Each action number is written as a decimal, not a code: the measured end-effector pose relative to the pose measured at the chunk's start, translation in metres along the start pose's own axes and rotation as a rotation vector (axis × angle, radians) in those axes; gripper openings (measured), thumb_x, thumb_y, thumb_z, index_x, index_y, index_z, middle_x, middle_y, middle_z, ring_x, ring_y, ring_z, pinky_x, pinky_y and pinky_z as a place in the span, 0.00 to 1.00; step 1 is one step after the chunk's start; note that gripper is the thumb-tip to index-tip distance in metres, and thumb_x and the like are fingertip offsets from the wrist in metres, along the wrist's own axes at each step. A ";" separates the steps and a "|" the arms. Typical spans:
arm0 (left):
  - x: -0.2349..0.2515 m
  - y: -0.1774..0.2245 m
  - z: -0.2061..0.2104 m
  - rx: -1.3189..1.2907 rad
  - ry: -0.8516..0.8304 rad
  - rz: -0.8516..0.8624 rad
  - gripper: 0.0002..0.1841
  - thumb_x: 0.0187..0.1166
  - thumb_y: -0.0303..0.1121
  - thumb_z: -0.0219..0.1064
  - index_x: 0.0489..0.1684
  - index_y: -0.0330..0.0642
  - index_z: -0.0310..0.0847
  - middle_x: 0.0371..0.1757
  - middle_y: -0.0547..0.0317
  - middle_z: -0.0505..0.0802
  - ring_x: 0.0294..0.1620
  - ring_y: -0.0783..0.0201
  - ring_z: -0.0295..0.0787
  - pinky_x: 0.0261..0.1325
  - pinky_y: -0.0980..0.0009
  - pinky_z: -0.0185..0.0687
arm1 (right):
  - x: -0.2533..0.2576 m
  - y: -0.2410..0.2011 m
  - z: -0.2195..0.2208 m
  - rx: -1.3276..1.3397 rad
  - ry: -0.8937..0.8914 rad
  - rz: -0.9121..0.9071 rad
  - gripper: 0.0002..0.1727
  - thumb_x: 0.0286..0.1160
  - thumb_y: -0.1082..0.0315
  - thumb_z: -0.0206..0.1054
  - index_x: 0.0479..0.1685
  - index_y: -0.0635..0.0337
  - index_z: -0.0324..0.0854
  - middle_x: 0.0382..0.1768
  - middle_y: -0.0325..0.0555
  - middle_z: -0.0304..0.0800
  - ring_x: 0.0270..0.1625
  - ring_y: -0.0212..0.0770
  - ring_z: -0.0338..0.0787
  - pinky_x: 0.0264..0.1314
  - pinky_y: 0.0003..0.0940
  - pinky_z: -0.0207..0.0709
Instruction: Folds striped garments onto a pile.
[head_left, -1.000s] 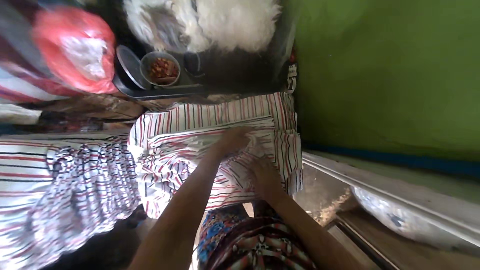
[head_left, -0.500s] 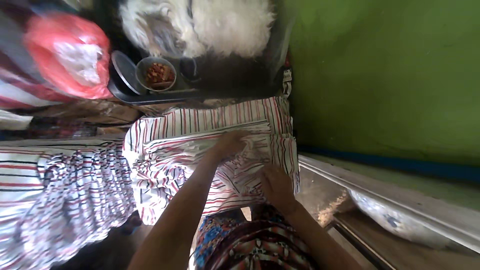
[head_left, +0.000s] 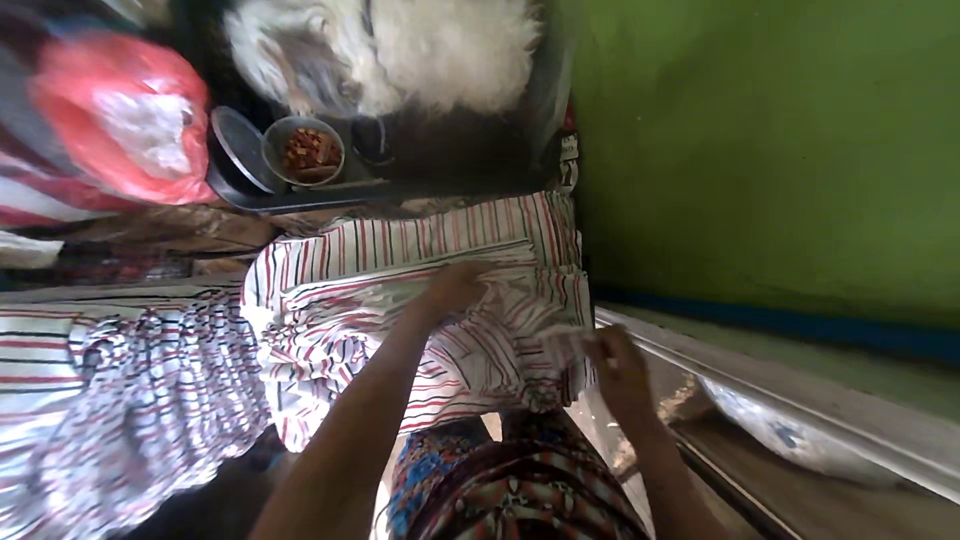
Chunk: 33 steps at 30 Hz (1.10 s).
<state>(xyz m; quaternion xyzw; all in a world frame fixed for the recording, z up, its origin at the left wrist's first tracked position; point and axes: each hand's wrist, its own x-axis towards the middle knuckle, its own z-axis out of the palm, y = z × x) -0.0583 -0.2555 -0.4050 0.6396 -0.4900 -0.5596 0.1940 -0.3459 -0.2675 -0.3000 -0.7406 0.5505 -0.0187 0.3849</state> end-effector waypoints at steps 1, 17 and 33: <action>0.000 0.000 -0.001 0.003 -0.005 0.001 0.22 0.83 0.25 0.62 0.77 0.37 0.78 0.74 0.40 0.85 0.74 0.44 0.81 0.76 0.41 0.72 | -0.002 0.022 -0.002 -0.010 0.114 0.049 0.16 0.84 0.73 0.58 0.51 0.82 0.82 0.50 0.73 0.86 0.52 0.61 0.90 0.59 0.50 0.84; 0.002 0.015 -0.005 0.050 -0.039 -0.042 0.24 0.82 0.22 0.61 0.79 0.37 0.75 0.77 0.41 0.82 0.79 0.47 0.77 0.81 0.45 0.67 | 0.008 -0.047 0.078 -0.329 -0.717 -0.334 0.20 0.85 0.72 0.58 0.72 0.64 0.81 0.77 0.72 0.74 0.81 0.70 0.73 0.78 0.64 0.69; -0.002 0.009 -0.009 0.056 -0.058 -0.107 0.26 0.85 0.22 0.58 0.85 0.41 0.70 0.78 0.40 0.80 0.75 0.43 0.79 0.73 0.42 0.73 | -0.021 -0.028 0.077 -0.188 -0.424 -0.537 0.21 0.76 0.75 0.68 0.70 0.58 0.85 0.74 0.60 0.83 0.77 0.61 0.81 0.76 0.60 0.75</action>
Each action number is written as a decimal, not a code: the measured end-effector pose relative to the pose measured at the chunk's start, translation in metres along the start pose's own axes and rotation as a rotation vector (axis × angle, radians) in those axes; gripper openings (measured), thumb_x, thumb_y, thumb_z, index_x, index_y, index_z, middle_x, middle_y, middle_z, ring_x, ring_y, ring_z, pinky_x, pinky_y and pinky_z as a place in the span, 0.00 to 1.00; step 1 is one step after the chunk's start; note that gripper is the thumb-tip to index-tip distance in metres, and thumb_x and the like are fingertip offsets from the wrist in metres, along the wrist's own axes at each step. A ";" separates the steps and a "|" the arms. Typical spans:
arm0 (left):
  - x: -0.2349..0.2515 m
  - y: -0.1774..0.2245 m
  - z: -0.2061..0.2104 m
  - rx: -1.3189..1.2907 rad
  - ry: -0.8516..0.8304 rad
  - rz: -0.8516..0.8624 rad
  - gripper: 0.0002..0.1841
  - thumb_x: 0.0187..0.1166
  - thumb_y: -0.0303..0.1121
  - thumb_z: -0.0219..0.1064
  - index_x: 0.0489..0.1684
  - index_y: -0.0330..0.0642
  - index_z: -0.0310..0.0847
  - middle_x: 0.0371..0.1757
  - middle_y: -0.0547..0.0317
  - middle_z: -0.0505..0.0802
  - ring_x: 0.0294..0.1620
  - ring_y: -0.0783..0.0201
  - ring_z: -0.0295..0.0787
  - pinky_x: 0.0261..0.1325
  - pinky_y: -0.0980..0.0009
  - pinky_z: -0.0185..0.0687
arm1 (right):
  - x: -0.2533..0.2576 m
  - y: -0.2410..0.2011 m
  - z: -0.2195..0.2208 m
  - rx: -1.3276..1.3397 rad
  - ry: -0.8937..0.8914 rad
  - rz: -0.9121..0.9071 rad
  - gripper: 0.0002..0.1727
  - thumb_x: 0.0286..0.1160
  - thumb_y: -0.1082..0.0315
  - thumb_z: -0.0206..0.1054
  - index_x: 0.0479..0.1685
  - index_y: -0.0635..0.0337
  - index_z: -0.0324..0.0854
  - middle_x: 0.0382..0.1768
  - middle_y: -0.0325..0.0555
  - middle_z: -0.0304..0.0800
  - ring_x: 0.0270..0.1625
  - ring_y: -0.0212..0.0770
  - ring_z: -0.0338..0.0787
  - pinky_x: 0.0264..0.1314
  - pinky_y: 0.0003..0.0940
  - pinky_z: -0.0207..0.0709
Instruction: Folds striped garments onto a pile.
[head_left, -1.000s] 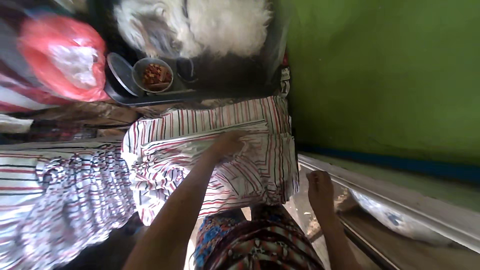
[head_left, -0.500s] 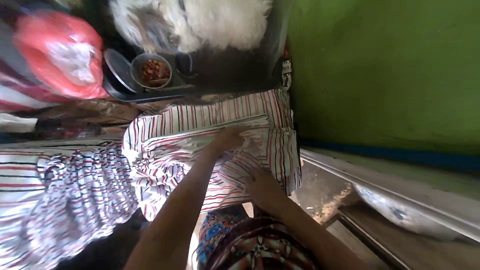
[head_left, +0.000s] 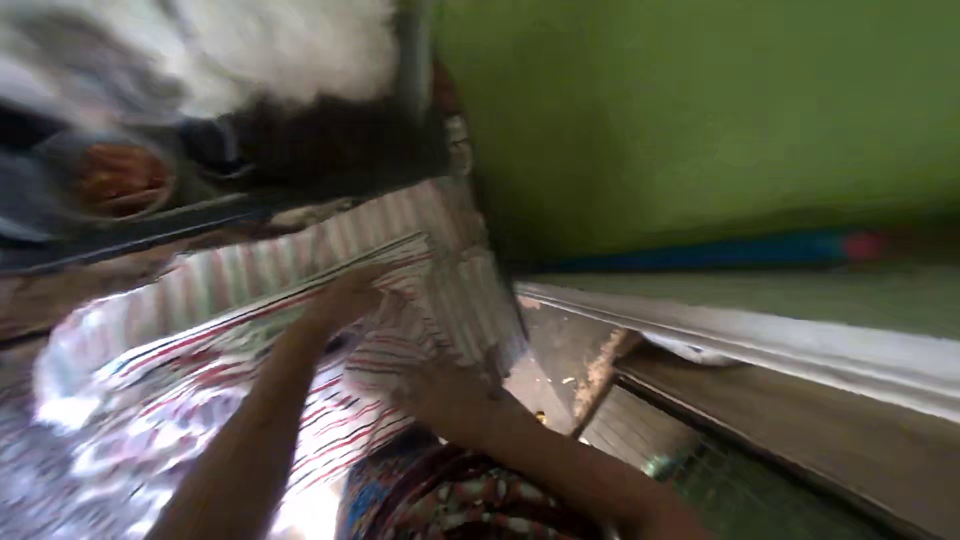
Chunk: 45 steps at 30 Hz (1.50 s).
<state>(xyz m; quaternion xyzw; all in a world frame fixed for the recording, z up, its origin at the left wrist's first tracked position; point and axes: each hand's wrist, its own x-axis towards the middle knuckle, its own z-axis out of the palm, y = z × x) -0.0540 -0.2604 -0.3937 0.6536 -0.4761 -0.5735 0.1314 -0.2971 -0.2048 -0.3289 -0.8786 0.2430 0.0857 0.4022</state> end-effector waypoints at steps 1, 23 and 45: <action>0.001 -0.001 0.000 0.009 0.007 -0.017 0.27 0.85 0.22 0.58 0.85 0.41 0.69 0.78 0.38 0.80 0.75 0.42 0.78 0.73 0.41 0.73 | 0.007 0.001 0.005 -0.021 -0.067 -0.026 0.22 0.78 0.76 0.66 0.71 0.58 0.84 0.77 0.61 0.79 0.81 0.62 0.76 0.80 0.61 0.71; -0.007 0.026 -0.014 0.113 -0.158 0.001 0.29 0.82 0.25 0.66 0.85 0.39 0.69 0.69 0.35 0.86 0.67 0.42 0.84 0.71 0.42 0.76 | -0.020 0.021 -0.009 0.022 0.727 0.216 0.12 0.72 0.77 0.63 0.47 0.76 0.89 0.52 0.69 0.92 0.56 0.64 0.93 0.61 0.50 0.87; 0.006 0.015 -0.008 0.091 -0.139 0.006 0.29 0.84 0.42 0.68 0.83 0.41 0.71 0.68 0.37 0.87 0.68 0.41 0.84 0.71 0.39 0.74 | -0.042 0.088 -0.046 0.385 0.718 0.644 0.21 0.85 0.72 0.58 0.71 0.78 0.74 0.65 0.71 0.83 0.56 0.53 0.89 0.60 0.42 0.82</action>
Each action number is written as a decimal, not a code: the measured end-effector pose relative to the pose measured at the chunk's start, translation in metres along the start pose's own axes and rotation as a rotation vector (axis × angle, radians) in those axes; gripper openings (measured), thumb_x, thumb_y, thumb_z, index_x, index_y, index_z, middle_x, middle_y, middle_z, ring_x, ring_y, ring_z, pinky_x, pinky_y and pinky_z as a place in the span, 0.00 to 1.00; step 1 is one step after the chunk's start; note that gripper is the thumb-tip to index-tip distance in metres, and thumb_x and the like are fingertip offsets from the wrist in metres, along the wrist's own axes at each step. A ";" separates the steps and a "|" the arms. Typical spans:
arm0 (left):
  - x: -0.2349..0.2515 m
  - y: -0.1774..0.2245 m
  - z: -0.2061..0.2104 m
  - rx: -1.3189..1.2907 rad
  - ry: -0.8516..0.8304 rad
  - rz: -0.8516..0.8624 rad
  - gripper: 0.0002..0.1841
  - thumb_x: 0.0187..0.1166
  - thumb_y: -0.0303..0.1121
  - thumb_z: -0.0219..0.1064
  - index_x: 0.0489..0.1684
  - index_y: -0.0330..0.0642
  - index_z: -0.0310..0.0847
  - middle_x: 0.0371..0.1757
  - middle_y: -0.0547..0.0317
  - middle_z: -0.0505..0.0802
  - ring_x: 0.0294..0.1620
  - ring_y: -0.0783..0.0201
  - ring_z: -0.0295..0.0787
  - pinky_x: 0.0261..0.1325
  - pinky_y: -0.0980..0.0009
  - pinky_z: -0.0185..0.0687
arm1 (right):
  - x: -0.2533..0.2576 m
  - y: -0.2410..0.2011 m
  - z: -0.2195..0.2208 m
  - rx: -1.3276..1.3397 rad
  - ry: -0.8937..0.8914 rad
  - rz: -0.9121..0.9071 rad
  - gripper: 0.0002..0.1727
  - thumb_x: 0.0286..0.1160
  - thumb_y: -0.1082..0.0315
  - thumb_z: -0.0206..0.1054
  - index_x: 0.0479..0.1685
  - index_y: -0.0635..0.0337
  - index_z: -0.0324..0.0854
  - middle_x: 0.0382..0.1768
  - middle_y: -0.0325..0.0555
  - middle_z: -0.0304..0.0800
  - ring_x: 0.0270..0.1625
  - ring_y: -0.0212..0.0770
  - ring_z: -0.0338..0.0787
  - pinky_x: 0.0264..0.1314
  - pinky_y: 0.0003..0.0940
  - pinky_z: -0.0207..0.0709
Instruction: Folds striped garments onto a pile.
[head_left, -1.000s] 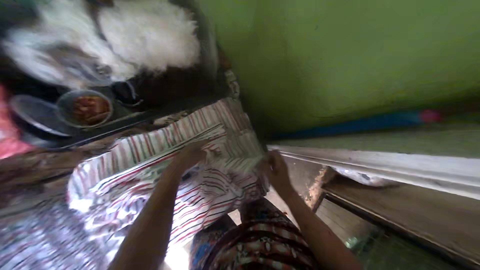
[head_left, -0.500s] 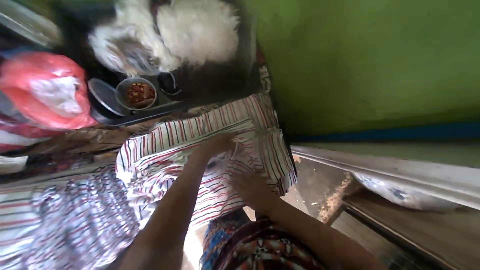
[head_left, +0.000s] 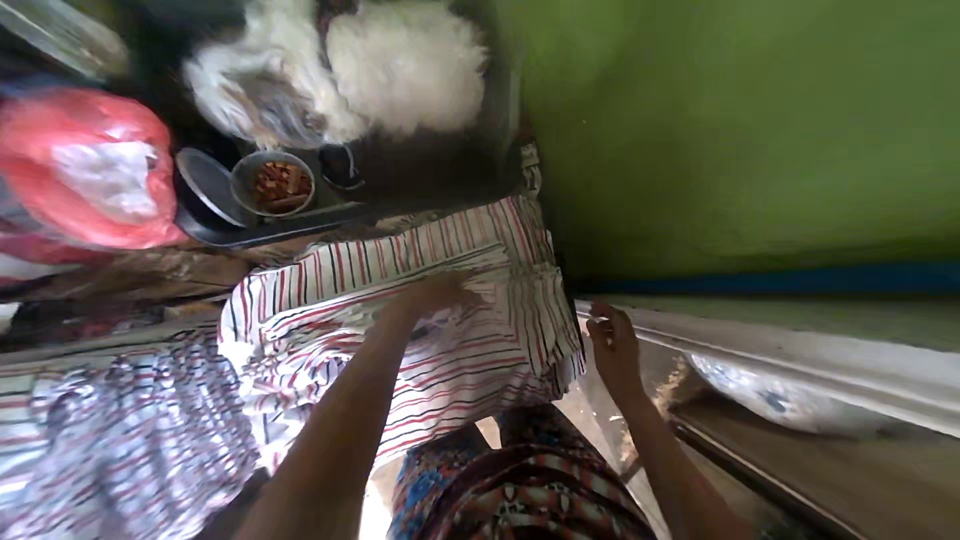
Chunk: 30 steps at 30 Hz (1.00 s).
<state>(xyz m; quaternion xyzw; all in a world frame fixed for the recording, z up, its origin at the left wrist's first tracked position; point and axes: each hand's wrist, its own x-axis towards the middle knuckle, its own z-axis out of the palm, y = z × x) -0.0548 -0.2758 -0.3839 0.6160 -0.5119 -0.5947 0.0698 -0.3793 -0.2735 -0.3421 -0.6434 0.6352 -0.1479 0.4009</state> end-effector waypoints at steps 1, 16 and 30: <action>-0.001 0.000 0.000 0.007 -0.007 -0.013 0.29 0.85 0.43 0.68 0.83 0.40 0.71 0.68 0.36 0.87 0.68 0.40 0.84 0.71 0.38 0.74 | -0.008 0.000 0.004 -0.030 0.026 -0.027 0.19 0.85 0.73 0.57 0.66 0.80 0.77 0.59 0.71 0.85 0.51 0.53 0.89 0.56 0.41 0.83; -0.010 0.009 -0.007 -0.025 -0.073 -0.006 0.26 0.88 0.42 0.63 0.82 0.41 0.71 0.66 0.39 0.88 0.65 0.46 0.85 0.70 0.44 0.76 | -0.005 -0.040 0.035 -0.011 0.010 -0.028 0.16 0.80 0.67 0.64 0.47 0.77 0.85 0.42 0.63 0.89 0.44 0.51 0.89 0.51 0.45 0.83; -0.094 0.093 0.017 0.229 -0.012 0.195 0.18 0.81 0.38 0.70 0.52 0.27 0.88 0.46 0.32 0.92 0.52 0.34 0.89 0.61 0.35 0.76 | -0.026 -0.034 0.006 -0.126 0.112 -0.306 0.14 0.77 0.69 0.66 0.39 0.78 0.86 0.30 0.61 0.89 0.32 0.53 0.89 0.41 0.46 0.83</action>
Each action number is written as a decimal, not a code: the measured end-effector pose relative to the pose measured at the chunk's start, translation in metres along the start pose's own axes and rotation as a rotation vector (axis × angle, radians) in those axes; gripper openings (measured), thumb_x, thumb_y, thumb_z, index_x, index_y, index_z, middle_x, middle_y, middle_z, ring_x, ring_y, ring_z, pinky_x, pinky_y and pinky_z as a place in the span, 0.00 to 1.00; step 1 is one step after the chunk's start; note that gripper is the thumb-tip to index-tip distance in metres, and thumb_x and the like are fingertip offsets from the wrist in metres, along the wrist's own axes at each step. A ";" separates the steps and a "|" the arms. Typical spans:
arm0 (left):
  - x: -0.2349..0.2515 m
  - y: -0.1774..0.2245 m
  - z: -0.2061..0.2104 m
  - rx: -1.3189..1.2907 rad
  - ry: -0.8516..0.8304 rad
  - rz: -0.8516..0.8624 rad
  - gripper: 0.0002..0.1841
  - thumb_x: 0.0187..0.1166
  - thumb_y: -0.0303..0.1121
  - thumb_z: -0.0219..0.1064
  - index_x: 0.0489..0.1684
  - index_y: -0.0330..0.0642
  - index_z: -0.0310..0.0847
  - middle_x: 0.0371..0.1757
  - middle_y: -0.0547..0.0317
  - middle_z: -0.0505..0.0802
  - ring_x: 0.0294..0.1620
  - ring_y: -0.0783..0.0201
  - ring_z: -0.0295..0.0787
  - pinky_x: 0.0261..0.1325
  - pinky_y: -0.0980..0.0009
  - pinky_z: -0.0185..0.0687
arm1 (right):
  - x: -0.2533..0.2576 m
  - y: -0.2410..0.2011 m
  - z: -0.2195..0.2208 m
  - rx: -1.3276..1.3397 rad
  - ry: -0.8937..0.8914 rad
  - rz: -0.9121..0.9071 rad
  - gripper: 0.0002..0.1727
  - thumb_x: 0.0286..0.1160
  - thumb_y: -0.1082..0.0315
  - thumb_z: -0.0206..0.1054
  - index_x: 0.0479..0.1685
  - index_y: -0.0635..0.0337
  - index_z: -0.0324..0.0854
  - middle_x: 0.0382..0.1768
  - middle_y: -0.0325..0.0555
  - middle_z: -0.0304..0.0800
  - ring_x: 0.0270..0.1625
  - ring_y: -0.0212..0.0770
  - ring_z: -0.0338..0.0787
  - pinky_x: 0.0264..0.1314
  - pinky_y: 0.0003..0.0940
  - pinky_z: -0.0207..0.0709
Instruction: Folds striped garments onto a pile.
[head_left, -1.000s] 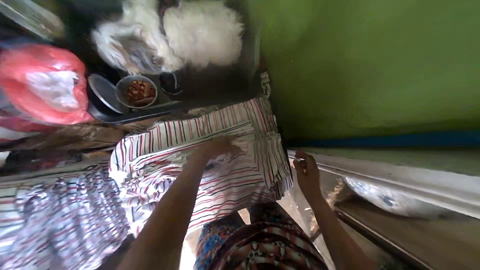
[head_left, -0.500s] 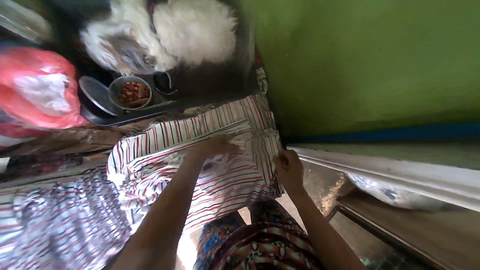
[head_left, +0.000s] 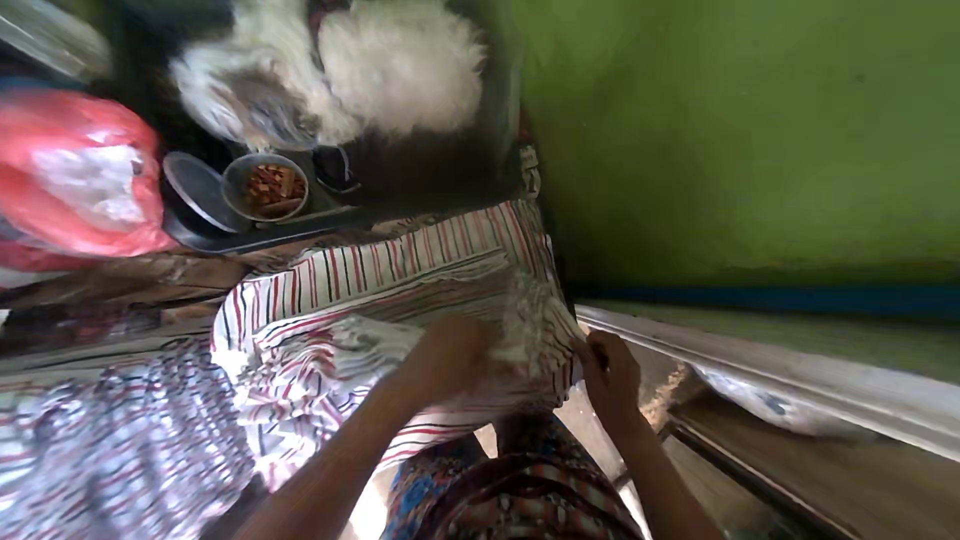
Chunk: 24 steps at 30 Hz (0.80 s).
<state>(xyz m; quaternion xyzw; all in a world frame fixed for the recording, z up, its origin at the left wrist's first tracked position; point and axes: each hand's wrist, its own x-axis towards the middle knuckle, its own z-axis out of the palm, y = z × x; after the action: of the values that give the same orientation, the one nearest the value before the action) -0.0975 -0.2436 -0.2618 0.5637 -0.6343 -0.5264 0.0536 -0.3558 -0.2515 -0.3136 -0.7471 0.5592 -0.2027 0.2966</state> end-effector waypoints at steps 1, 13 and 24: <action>-0.018 0.006 0.006 -0.018 0.022 0.057 0.17 0.78 0.38 0.71 0.44 0.27 0.89 0.39 0.34 0.92 0.46 0.36 0.89 0.54 0.36 0.78 | -0.005 -0.003 -0.003 -0.012 0.007 -0.055 0.13 0.74 0.69 0.68 0.35 0.76 0.86 0.29 0.60 0.89 0.31 0.53 0.88 0.40 0.46 0.82; -0.062 -0.027 0.027 -0.326 0.214 -0.238 0.20 0.82 0.46 0.64 0.38 0.33 0.87 0.30 0.53 0.87 0.32 0.60 0.82 0.41 0.55 0.79 | -0.025 -0.045 0.028 0.266 -0.180 -0.367 0.33 0.77 0.47 0.67 0.64 0.73 0.80 0.63 0.66 0.88 0.68 0.52 0.88 0.73 0.42 0.79; -0.037 -0.023 -0.014 -0.144 -0.040 -0.173 0.23 0.84 0.46 0.65 0.39 0.27 0.86 0.35 0.40 0.88 0.41 0.45 0.85 0.50 0.43 0.77 | 0.009 -0.043 0.067 0.526 -1.112 0.121 0.32 0.61 0.65 0.83 0.65 0.72 0.81 0.56 0.55 0.92 0.60 0.39 0.90 0.69 0.41 0.82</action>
<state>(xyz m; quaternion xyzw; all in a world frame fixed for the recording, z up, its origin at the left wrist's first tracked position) -0.0593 -0.2196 -0.2530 0.6003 -0.5449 -0.5844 0.0355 -0.2804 -0.2369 -0.3346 -0.6097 0.2936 0.1035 0.7290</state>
